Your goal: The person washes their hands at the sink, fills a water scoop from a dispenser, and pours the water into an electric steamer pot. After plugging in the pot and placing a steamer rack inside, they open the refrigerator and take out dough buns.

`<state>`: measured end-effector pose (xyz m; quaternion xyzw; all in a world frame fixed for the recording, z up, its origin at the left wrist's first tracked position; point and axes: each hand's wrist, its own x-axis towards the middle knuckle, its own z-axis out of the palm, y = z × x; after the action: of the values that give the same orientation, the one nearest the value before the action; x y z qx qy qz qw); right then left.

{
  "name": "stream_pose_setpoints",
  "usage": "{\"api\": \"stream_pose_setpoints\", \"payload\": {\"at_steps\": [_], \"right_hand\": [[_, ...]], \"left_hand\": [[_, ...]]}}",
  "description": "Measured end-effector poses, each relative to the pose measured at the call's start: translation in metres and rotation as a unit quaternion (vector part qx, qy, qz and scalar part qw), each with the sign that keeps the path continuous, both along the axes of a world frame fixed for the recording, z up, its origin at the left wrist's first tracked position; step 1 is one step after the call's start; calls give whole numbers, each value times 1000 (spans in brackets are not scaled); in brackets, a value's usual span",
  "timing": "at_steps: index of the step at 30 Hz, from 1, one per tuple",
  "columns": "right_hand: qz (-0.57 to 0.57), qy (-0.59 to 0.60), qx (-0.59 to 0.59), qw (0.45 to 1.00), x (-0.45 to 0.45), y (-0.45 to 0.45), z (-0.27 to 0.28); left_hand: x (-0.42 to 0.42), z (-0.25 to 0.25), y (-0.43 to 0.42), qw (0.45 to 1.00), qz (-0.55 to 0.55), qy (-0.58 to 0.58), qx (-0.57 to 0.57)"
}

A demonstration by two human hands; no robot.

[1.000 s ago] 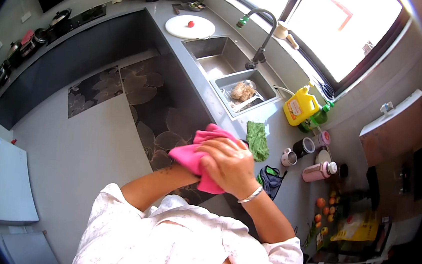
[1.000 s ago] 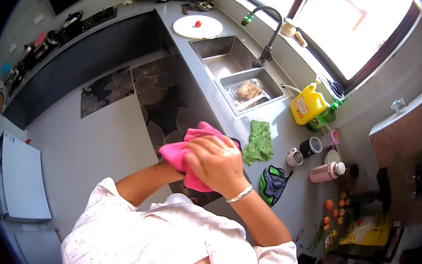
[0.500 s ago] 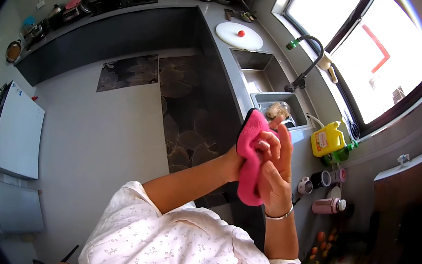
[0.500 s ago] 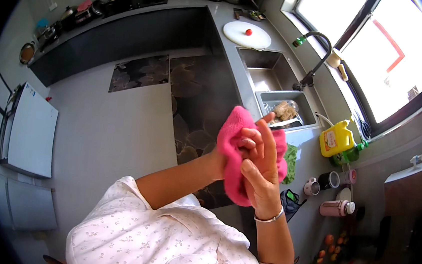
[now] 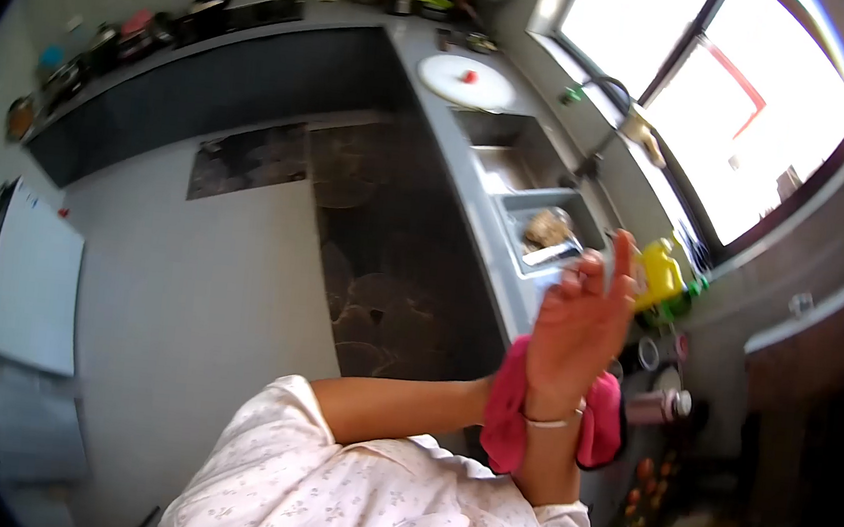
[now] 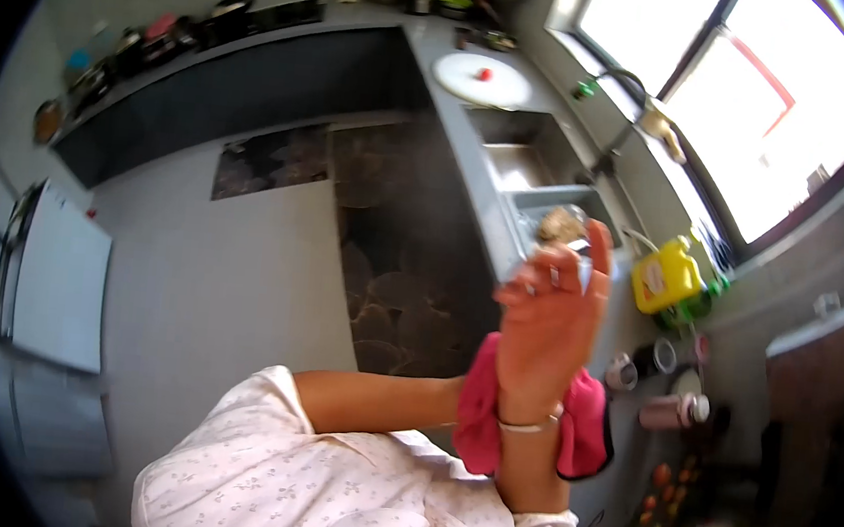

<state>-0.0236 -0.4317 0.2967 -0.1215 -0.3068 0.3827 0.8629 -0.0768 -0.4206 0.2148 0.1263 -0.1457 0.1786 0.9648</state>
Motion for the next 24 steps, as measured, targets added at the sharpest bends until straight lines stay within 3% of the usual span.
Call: {"api": "stream_pose_setpoints", "payload": {"at_steps": [2,3,5,6,7,8,10,12,13,14,16,17,18,19,20,21,22,23,24], "right_hand": [[-264,-296,-91,913,5,-2,-11],[-259,-344,-108,896,8,-10,-19],[-418,-609,-129,662,23,-24,-19],[-466,-649,-210,564,41,-65,-14],[-464,-689,-232,507,48,-70,-24],[-433,-670,-276,537,53,-76,-32],[-497,-644,-295,502,57,-101,-38],[-465,-596,-329,565,36,-107,-41],[-519,-539,-302,591,41,-118,-49],[-546,-513,-306,588,44,-136,-49],[-482,-463,-315,674,41,-162,-44],[-455,-442,-290,716,38,-171,-39],[-474,-416,-282,723,39,-175,-44],[-461,-375,-289,751,43,-184,-50],[-446,-335,-292,777,49,-197,-56],[-400,-232,-273,844,53,-209,-59],[-407,-189,-225,865,60,-223,-63],[-392,-50,-158,905,55,-237,-54],[-366,89,-85,922,50,-255,-45]], "left_hand": [[1,-10,-10,1000,-9,10,-1],[0,-14,-13,1000,-12,16,0],[0,-17,-10,1000,-6,25,10],[18,-13,-26,998,-47,21,26],[23,-9,-22,997,-23,31,68],[28,-9,-21,993,8,35,110],[39,-12,-27,980,47,68,179],[12,-4,-4,937,103,163,291],[17,-11,3,941,82,147,294],[24,-17,2,919,105,66,375],[43,-21,-4,963,-72,-22,259],[56,-11,-27,946,-32,29,320],[68,1,-49,922,9,78,380],[72,7,-56,876,8,0,482],[83,11,-64,859,-25,8,511],[92,12,-71,860,-83,23,504],[101,13,-79,857,-138,39,494],[106,30,-103,866,-152,42,475],[109,50,-132,864,-171,-29,473]]}}
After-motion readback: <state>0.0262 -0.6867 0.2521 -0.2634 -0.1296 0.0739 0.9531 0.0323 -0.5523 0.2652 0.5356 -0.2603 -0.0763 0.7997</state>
